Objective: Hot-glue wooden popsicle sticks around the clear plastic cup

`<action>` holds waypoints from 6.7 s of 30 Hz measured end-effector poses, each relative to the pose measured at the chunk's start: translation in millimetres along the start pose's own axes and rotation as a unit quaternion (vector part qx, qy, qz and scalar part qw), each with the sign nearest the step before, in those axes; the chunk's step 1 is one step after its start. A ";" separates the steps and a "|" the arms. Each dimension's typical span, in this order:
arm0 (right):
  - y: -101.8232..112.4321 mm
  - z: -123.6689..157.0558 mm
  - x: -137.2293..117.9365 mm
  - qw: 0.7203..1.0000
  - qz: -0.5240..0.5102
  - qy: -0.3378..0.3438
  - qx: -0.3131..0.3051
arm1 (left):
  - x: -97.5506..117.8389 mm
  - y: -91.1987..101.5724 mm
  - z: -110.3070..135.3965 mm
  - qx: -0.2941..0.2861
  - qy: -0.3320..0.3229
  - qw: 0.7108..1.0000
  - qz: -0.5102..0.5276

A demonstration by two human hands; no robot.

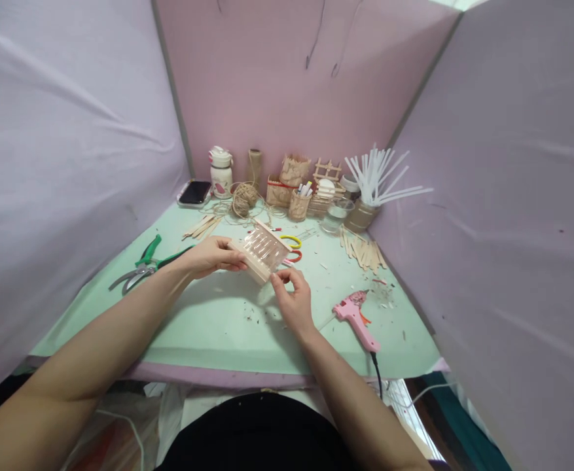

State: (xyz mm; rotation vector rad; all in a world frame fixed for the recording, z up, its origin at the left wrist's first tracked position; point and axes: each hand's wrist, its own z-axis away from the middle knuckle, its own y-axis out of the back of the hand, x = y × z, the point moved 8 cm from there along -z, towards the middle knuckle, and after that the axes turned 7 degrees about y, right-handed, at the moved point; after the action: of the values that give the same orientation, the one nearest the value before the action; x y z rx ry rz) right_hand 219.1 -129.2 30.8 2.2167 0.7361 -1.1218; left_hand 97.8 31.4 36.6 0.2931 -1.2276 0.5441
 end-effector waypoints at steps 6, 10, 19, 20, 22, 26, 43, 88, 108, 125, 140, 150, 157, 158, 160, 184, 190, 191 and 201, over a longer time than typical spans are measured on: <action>1.0 -0.6 -2.5 1.000 0.010 0.020 -0.002 | -2.7 -2.3 -1.4 -0.004 0.001 1.000 0.010; 0.9 -0.5 -3.0 0.999 0.017 0.032 -0.002 | -1.6 -3.7 -0.2 -0.004 -0.001 1.000 0.008; 3.5 -0.6 -1.1 1.000 0.007 0.018 -0.007 | -1.1 -2.2 -0.6 0.001 -0.006 1.000 0.001; 3.8 -0.7 -1.0 1.000 0.003 0.015 -0.008 | -1.4 -1.0 -1.2 0.004 -0.005 1.000 0.003; 3.8 -0.8 -0.7 1.000 -0.008 0.006 -0.009 | -2.5 1.0 -2.5 0.010 -0.004 1.000 0.007; 1.4 0.7 5.3 0.999 -0.030 -0.018 -0.008 | -0.8 4.3 -2.6 0.029 -0.013 0.999 -0.009; 14.0 -3.5 -7.9 0.995 0.048 0.076 0.035 | 34.4 -57.4 10.5 0.050 -0.084 0.810 -0.578; -21.9 -7.9 -26.8 0.916 0.257 0.288 -0.106 | 36.9 -55.0 12.1 0.029 -0.062 0.800 -0.596; -42.9 -0.9 14.4 0.929 0.282 0.101 -0.218 | 41.0 -60.6 7.0 0.017 -0.016 0.766 -0.642; -42.5 1.9 5.4 0.913 0.329 0.143 -0.193 | 37.7 -56.1 6.8 0.029 -0.027 0.787 -0.616; -14.5 -11.0 -21.0 0.953 0.206 0.216 -0.055 | 39.0 -56.4 12.5 0.035 -0.074 0.789 -0.609; -20.5 -27.9 -32.2 0.951 0.140 0.262 -0.082 | 40.8 -51.9 22.1 0.072 -0.160 0.804 -0.568; -28.0 -27.6 -21.3 0.949 0.143 0.262 -0.102 | 36.6 -52.2 19.6 0.069 -0.184 0.798 -0.569; -28.8 -27.4 -20.7 0.948 0.144 0.263 -0.104 | 36.0 -52.2 19.0 0.066 -0.189 0.797 -0.569; -30.0 -27.0 -19.9 0.946 0.146 0.267 -0.107 | 35.2 -52.0 18.2 0.060 -0.196 0.799 -0.565; -33.0 -23.7 -18.1 0.944 0.166 0.255 -0.129 | 34.4 -50.3 16.5 0.061 -0.180 0.812 -0.552; -31.2 -20.6 -18.3 0.934 0.164 0.282 -0.148 | 32.6 -48.8 14.7 0.054 -0.180 0.820 -0.541; -31.0 -20.3 -18.6 0.932 0.162 0.287 -0.148 | 32.5 -48.5 14.4 0.054 -0.180 0.820 -0.541; -23.5 -18.7 -19.4 0.939 0.128 0.302 -0.101 | 33.4 -47.7 18.6 0.070 -0.195 0.792 -0.574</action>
State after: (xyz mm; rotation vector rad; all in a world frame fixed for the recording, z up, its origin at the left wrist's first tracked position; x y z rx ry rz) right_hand 203.5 -104.4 51.3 2.3964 0.7284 -0.2135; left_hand 116.4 -9.8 77.7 1.2239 -1.1518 -0.5294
